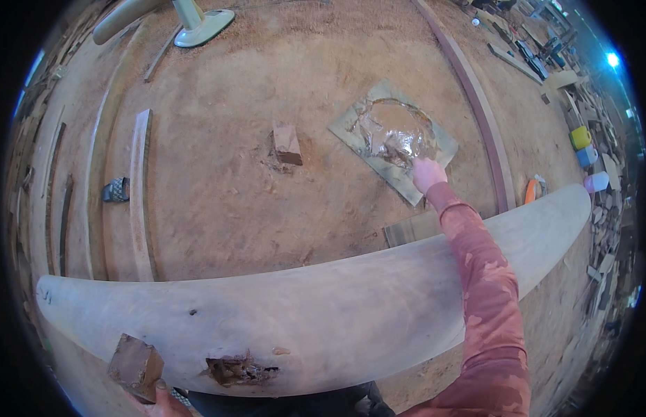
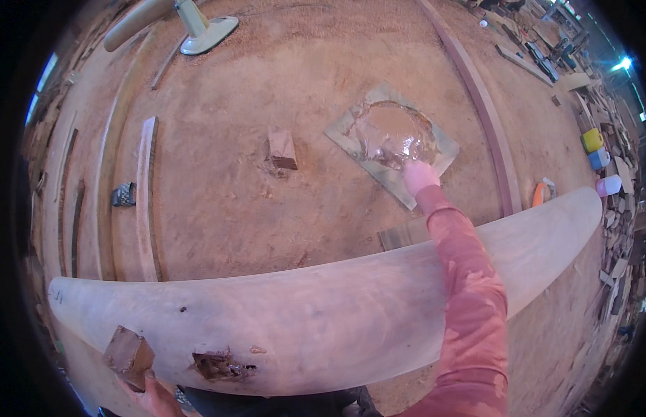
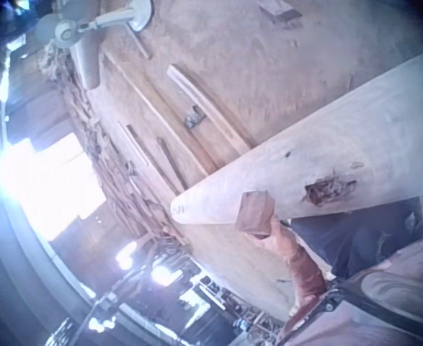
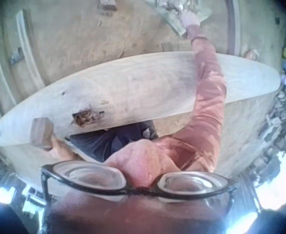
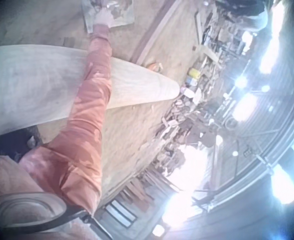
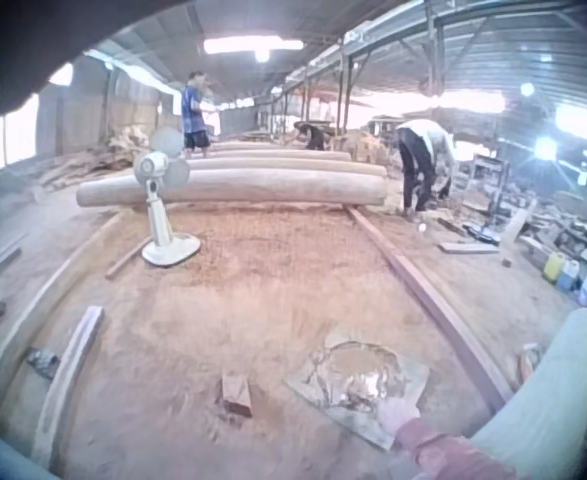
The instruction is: The person hammers a wooden block into a hole in a large curved wooden piece, then applies a paste-like substance to the area using a small stick. They continue to apply the substance to other areas of the wood.
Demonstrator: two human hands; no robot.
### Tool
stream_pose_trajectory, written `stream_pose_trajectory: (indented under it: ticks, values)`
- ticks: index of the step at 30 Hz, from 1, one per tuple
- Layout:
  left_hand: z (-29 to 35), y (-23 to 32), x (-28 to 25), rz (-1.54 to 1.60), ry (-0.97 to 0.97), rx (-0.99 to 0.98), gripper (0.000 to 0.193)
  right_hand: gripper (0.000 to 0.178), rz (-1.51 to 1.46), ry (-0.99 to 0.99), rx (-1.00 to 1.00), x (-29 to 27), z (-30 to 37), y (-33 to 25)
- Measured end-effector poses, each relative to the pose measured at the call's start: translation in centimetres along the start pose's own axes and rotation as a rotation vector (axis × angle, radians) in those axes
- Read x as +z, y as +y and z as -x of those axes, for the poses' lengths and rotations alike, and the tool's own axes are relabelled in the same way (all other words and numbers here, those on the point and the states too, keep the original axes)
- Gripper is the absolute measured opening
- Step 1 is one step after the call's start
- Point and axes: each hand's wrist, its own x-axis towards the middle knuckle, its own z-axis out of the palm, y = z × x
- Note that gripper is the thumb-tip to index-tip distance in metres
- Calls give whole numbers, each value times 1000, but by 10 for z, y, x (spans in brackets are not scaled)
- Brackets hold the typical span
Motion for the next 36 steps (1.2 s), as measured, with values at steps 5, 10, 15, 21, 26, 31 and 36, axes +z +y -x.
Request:
stream_pose_trajectory:
  ticks: [5, 10, 15, 21, 26, 31, 36]
  values:
    - [-4, -17, -6, 158, -42, 142, 83, 37, -304, -21, 134, -35, 33, 10]
    - [-3, -27, -19, 236, -125, 794, 73, 41, -545, 278, 121, -85, 99, 8]
    - [7, -5, -63, 208, -167, 1192, 67, 32, -758, 481, -121, -151, 251, -19]
    - [23, -10, -115, 345, -210, 1290, 67, 29, -714, 386, -385, -200, 477, -67]
    - [58, -21, -128, 660, -212, 1114, 60, 23, -572, 311, -767, -228, 569, -82]
    - [74, -30, -144, 716, -408, 997, 62, 21, -729, 53, -683, -237, 597, -86]
    - [80, -40, -154, 599, -541, 1007, 62, 47, -695, 289, -979, -223, 593, -99]
